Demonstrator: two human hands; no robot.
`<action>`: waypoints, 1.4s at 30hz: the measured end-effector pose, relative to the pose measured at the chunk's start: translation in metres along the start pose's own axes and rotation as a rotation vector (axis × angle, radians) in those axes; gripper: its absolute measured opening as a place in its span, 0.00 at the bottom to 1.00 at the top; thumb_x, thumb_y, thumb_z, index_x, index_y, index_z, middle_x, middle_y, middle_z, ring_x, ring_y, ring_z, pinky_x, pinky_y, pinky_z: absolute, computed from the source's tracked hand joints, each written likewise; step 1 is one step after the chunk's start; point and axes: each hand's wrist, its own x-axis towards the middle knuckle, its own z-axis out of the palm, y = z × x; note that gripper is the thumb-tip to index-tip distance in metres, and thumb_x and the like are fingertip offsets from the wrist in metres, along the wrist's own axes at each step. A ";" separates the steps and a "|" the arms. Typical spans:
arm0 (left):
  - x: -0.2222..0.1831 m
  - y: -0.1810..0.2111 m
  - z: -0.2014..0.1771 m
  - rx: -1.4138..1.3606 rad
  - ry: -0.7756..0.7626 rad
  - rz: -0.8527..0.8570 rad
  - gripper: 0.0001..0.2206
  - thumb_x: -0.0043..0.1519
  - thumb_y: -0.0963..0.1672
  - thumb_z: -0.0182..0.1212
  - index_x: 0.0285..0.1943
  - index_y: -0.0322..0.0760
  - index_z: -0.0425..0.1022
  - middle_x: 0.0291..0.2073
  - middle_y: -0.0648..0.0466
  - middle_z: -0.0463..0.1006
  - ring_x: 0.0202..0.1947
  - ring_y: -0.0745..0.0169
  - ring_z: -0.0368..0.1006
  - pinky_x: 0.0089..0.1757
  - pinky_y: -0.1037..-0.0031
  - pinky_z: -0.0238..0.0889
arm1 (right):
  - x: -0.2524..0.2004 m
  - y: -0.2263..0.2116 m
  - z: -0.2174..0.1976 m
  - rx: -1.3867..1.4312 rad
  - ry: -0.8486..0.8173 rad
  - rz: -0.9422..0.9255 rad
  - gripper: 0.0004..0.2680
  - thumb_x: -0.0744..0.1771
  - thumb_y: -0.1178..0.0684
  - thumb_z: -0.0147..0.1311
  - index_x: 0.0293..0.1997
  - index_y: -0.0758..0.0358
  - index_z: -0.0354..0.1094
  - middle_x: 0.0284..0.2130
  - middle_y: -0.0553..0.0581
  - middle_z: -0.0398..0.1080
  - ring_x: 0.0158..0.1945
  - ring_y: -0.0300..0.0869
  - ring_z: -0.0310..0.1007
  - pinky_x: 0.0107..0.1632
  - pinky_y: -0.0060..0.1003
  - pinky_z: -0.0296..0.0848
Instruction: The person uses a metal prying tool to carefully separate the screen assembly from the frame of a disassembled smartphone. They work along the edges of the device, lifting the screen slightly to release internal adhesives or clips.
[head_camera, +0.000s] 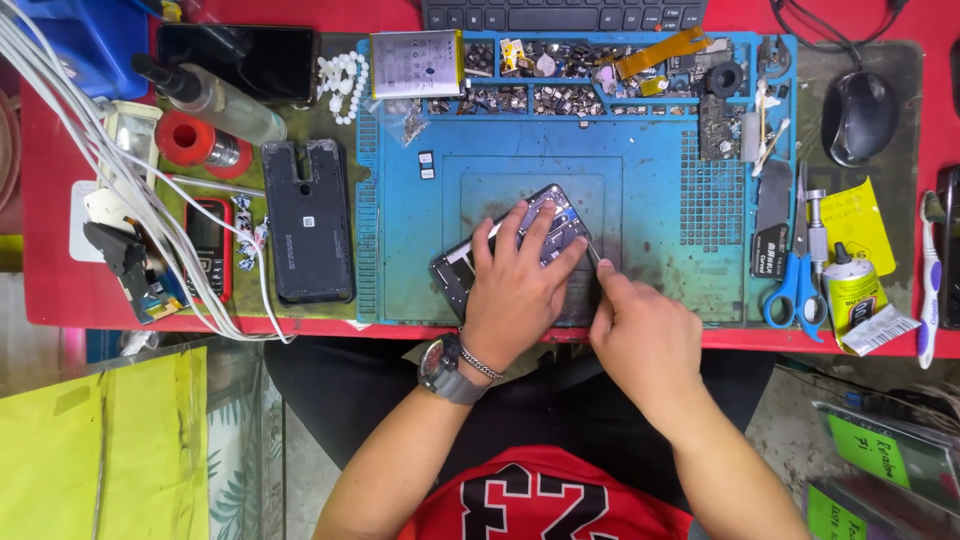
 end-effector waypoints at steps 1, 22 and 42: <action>0.000 -0.001 -0.001 -0.001 -0.004 -0.002 0.11 0.66 0.46 0.54 0.56 0.55 0.77 0.63 0.42 0.70 0.67 0.33 0.60 0.58 0.37 0.50 | 0.002 0.000 0.000 0.001 -0.004 0.000 0.13 0.68 0.51 0.47 0.56 0.46 0.77 0.30 0.58 0.78 0.33 0.63 0.80 0.35 0.59 0.78; 0.006 0.000 -0.001 -0.042 0.017 -0.002 0.11 0.67 0.44 0.54 0.56 0.50 0.76 0.63 0.38 0.70 0.65 0.29 0.63 0.56 0.35 0.50 | -0.004 0.002 0.008 -0.061 0.136 -0.065 0.13 0.66 0.52 0.52 0.52 0.37 0.78 0.19 0.46 0.68 0.22 0.53 0.73 0.24 0.49 0.74; 0.002 0.001 -0.001 -0.012 0.030 0.005 0.12 0.66 0.45 0.55 0.56 0.50 0.79 0.62 0.40 0.70 0.66 0.32 0.62 0.57 0.36 0.50 | 0.016 0.002 0.007 0.017 0.071 0.003 0.11 0.68 0.50 0.50 0.52 0.38 0.79 0.24 0.50 0.76 0.30 0.59 0.79 0.33 0.55 0.78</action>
